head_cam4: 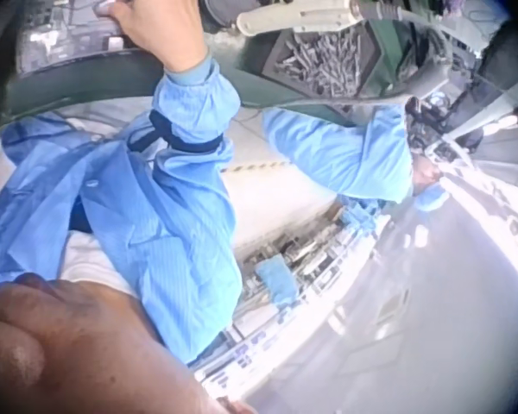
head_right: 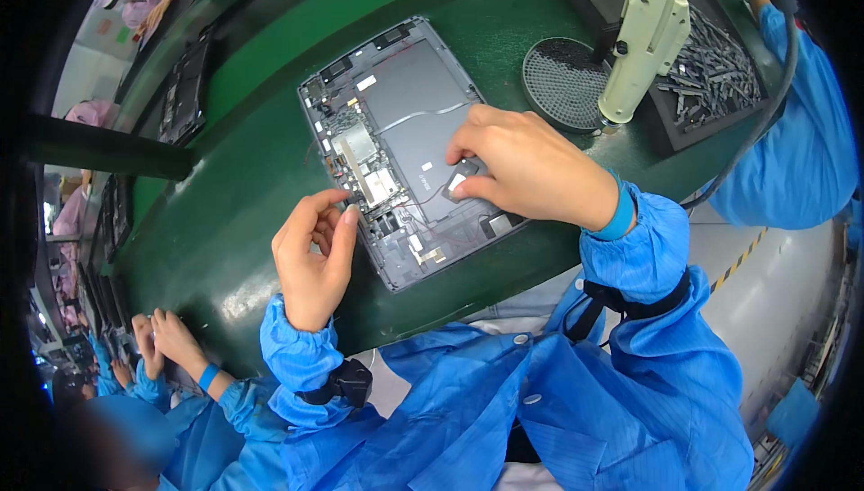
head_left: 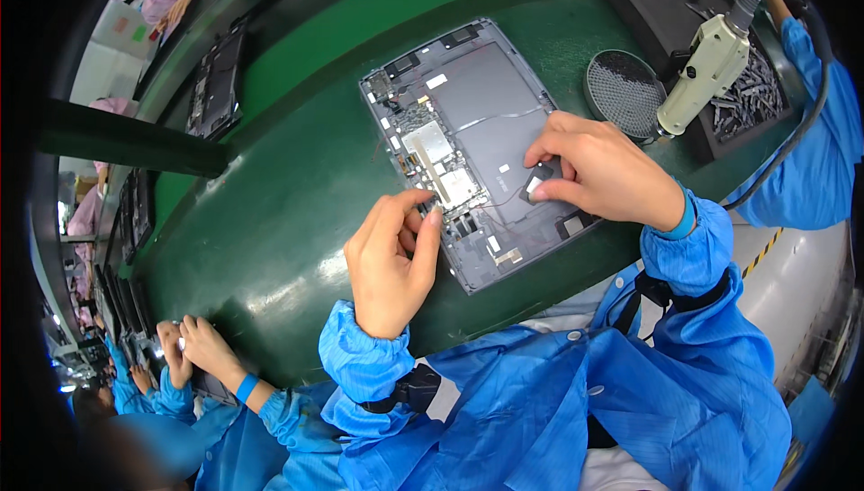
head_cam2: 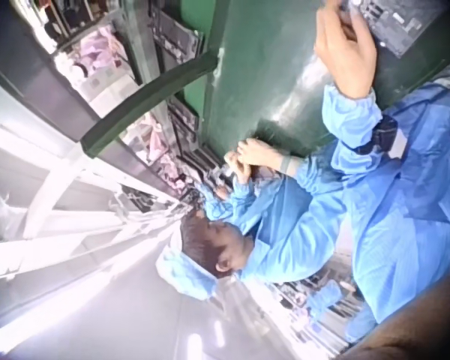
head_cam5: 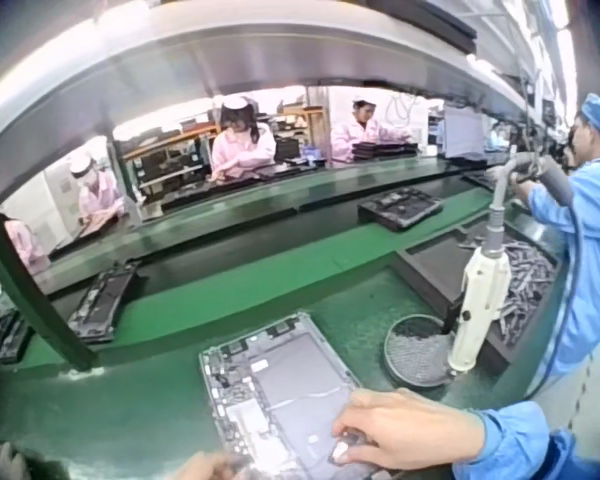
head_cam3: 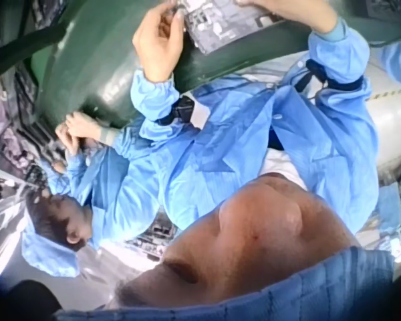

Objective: Assembling internal components, wiring, and screws into tablet housings on an electronics production line.

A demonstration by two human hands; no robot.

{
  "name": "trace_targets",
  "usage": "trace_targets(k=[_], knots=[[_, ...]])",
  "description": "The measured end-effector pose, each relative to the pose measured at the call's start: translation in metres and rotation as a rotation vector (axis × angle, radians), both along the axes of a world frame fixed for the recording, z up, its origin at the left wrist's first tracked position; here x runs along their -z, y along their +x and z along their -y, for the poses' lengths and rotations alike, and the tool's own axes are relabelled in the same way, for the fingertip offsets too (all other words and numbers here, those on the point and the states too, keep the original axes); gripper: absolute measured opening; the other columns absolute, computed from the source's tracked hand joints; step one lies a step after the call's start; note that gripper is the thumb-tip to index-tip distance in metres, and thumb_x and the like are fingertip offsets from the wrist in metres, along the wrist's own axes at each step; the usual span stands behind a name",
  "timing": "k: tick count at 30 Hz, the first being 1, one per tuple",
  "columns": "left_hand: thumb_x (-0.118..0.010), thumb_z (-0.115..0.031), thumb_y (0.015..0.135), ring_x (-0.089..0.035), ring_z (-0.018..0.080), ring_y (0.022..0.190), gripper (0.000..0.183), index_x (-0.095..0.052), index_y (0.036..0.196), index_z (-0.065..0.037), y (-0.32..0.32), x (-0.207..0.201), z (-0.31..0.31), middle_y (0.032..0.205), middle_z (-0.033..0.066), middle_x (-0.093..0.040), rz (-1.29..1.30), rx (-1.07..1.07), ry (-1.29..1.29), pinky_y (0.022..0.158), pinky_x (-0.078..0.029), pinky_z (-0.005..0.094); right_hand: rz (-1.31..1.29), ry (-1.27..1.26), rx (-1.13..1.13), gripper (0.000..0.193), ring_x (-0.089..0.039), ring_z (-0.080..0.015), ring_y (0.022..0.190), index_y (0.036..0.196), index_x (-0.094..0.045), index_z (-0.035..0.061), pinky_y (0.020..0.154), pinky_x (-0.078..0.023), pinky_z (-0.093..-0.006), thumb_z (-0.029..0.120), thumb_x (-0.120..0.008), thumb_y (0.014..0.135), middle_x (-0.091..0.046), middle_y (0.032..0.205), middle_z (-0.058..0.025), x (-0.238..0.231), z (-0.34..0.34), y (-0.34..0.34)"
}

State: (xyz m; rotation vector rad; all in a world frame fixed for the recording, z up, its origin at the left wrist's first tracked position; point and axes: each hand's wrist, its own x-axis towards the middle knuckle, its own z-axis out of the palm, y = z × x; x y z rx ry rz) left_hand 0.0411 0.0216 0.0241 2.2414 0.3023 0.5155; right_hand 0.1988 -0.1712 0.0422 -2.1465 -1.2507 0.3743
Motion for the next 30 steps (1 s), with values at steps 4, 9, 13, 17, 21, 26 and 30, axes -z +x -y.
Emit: trace_targets(k=[4,9,13,17,21,26,30], knots=[[-0.065,0.002,0.077,-0.046,0.0109,0.049,0.014,-0.062,0.09,0.0,0.001,-0.002,0.003,0.066,0.0057,-0.052,0.018,0.047,-0.003,0.045,-0.037,0.0243,0.015,-0.085,-0.084,0.022,-0.062,-0.0274,0.08,0.086,-0.063,0.0013,0.068,-0.049,-0.0349,0.013,-0.073,0.071,-0.061,0.085,-0.0122,-0.006,0.005,0.001],[-0.066,0.004,0.075,-0.052,0.0127,0.054,0.016,-0.062,0.09,0.001,0.002,-0.006,0.007,0.068,0.0073,-0.054,0.034,0.125,-0.004,0.048,-0.04,0.0242,-0.331,0.054,-0.023,0.012,-0.063,-0.0168,0.058,0.077,-0.066,0.0005,0.054,-0.047,-0.027,0.01,-0.072,0.073,-0.064,0.064,-0.0098,-0.007,-0.001,0.006],[-0.077,-0.01,0.064,-0.059,0.0212,0.062,0.034,-0.063,0.095,-0.002,0.003,-0.013,0.01,0.071,0.0088,-0.057,0.017,0.349,0.067,0.052,-0.045,0.0298,-0.418,0.135,-0.124,0.011,-0.049,-0.007,0.045,0.078,-0.066,0.0021,0.044,-0.036,-0.0219,0.01,-0.072,0.075,-0.058,0.055,-0.0042,-0.01,-0.004,-0.013],[-0.078,-0.009,0.063,-0.058,0.0211,0.063,0.033,-0.064,0.092,-0.001,0.005,-0.005,0.022,0.075,0.0097,-0.061,0.065,0.431,0.182,0.055,-0.047,0.0302,-0.374,0.206,-0.154,0.01,-0.047,-0.0105,0.041,0.08,-0.067,0.0041,0.042,-0.034,-0.0243,0.011,-0.072,0.075,-0.055,0.051,-0.0053,0.008,-0.006,-0.031],[-0.078,-0.006,0.061,-0.058,0.0231,0.064,0.029,-0.065,0.087,-0.001,-0.002,-0.004,0.019,0.076,0.0094,-0.063,0.053,0.423,0.244,0.056,-0.047,0.0308,-0.407,0.044,-0.108,0.019,-0.063,-0.0247,0.059,0.088,-0.063,0.0021,0.055,-0.048,-0.0308,0.013,-0.071,0.075,-0.067,0.074,-0.0094,-0.012,0.003,-0.02],[-0.078,-0.005,0.061,-0.058,0.023,0.064,0.028,-0.066,0.086,0.0,-0.004,-0.006,0.017,0.076,0.0096,-0.063,0.033,0.415,0.215,0.055,-0.047,0.0309,-0.194,0.039,-0.248,0.019,-0.06,-0.0276,0.057,0.084,-0.059,0.003,0.053,-0.046,-0.0352,0.012,-0.07,0.072,-0.063,0.067,-0.0065,-0.005,0.012,-0.018],[-0.079,-0.007,0.059,-0.057,0.0233,0.064,0.03,-0.067,0.086,0.0,-0.001,-0.006,0.024,0.075,0.0093,-0.062,0.091,0.426,0.22,0.055,-0.046,0.0314,-0.203,0.041,-0.029,0.01,-0.061,-0.027,0.061,0.08,-0.059,0.0043,0.054,-0.046,-0.0372,0.006,-0.065,0.072,-0.061,0.069,-0.0095,0.007,0.014,-0.004]])
